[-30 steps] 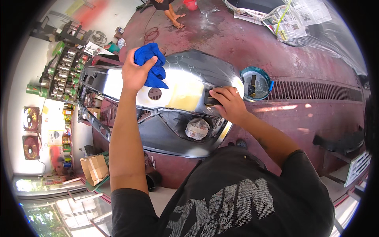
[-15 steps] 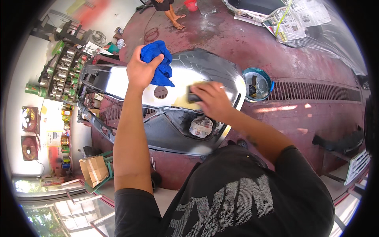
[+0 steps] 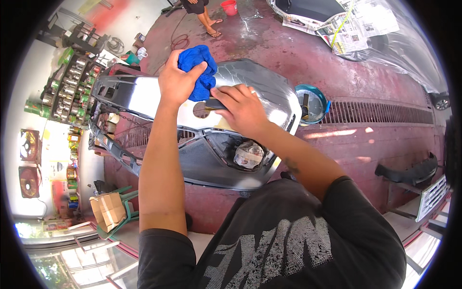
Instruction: The person uses a small sanding block to rub the surface of a silver car bumper, then wipes the area with a blue cloth. They repeat this sanding and wiping process across different sections of the bumper's surface.
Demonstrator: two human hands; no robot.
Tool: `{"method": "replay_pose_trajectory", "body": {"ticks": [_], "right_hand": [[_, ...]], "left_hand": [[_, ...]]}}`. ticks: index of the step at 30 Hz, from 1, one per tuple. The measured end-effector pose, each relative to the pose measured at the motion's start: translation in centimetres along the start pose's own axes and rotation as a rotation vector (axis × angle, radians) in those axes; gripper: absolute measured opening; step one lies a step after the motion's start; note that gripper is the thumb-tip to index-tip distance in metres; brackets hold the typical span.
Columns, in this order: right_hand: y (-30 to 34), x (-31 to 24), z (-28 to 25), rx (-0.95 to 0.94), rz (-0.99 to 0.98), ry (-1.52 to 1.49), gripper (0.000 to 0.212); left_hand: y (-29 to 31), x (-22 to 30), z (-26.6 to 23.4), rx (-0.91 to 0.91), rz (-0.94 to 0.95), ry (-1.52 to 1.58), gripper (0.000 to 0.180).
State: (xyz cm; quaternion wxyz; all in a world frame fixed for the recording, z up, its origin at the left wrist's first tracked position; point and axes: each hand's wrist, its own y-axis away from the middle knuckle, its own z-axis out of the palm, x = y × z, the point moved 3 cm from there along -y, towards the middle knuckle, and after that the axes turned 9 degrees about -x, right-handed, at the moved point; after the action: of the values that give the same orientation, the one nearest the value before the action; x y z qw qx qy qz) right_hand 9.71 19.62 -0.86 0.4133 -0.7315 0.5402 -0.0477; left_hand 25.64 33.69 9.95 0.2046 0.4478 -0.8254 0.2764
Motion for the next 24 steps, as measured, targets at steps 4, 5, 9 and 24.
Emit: {"method": "replay_pose_trajectory", "body": {"ticks": [4, 5, 9, 24], "right_hand": [[5.2, 4.5, -2.1, -0.042, 0.039, 0.058, 0.066], [4.8, 4.7, -1.9, -0.035, 0.052, 0.052, 0.066], [-0.5, -0.5, 0.3, 0.014, 0.030, 0.012, 0.065], [3.8, 3.3, -1.5, -0.061, 0.033, 0.032, 0.067]], "left_hand": [[0.1, 0.6, 0.1, -0.051, -0.037, -0.013, 0.059], [-0.2, 1.2, 0.1, -0.026, -0.032, -0.052, 0.060], [-0.4, -0.3, -0.1, -0.015, -0.015, -0.038, 0.065], [0.2, -0.9, -0.4, 0.003, -0.030, 0.067, 0.061]]}}
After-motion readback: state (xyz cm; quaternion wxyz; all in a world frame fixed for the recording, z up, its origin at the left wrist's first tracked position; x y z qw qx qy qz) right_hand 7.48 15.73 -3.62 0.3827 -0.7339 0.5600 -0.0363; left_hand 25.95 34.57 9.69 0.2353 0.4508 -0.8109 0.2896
